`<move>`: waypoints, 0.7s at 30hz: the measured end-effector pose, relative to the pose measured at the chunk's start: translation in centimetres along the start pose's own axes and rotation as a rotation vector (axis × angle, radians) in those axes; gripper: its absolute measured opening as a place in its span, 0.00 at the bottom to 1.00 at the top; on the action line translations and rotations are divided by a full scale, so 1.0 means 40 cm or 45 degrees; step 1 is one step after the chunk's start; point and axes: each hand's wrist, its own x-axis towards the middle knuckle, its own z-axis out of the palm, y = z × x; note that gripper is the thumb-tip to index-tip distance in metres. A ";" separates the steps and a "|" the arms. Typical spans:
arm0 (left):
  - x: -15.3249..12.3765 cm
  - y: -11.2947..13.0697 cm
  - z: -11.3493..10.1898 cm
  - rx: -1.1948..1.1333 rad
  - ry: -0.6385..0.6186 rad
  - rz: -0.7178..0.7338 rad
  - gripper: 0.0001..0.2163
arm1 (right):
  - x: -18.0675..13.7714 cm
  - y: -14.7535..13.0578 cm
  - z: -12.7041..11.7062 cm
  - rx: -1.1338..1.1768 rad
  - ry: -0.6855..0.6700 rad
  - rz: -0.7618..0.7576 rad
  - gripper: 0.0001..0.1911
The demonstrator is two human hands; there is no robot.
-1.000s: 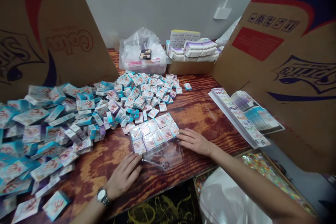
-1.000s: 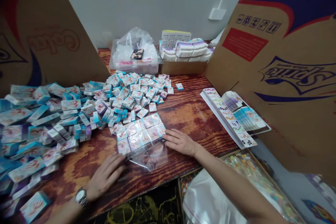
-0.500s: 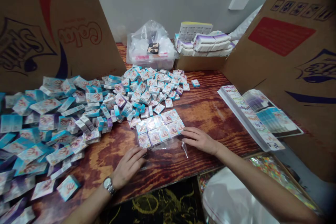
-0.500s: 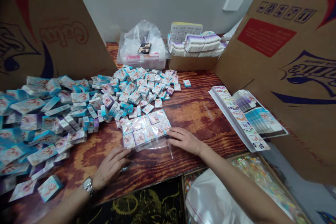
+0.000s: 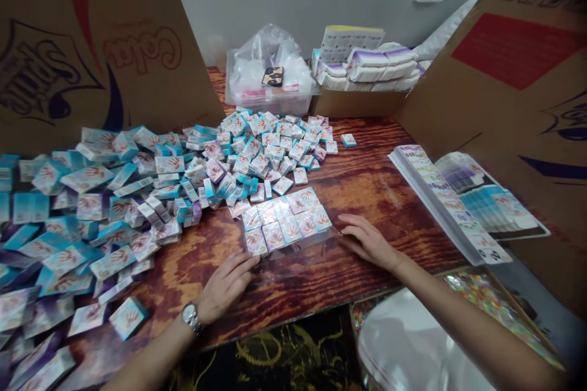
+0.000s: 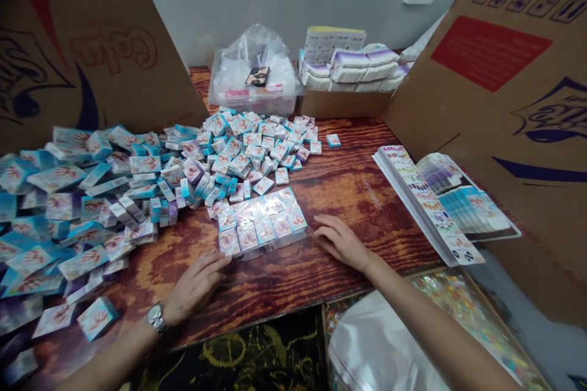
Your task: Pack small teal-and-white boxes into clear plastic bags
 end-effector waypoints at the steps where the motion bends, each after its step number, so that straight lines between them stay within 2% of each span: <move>1: -0.001 0.000 0.001 -0.001 0.000 -0.001 0.09 | -0.003 0.001 0.002 -0.033 0.000 -0.003 0.10; 6: 0.001 0.002 0.002 0.008 0.014 -0.023 0.09 | -0.002 -0.008 0.021 -0.149 -0.074 -0.160 0.11; 12: 0.008 0.006 -0.015 0.022 0.021 -0.028 0.09 | 0.022 -0.044 0.031 -0.079 -0.028 -0.282 0.09; 17: -0.001 0.009 -0.034 0.031 0.009 -0.033 0.10 | 0.030 -0.070 0.035 0.071 0.015 -0.171 0.07; 21: 0.006 0.021 -0.047 -0.010 0.062 -0.046 0.08 | 0.032 -0.089 0.038 0.137 0.040 -0.075 0.07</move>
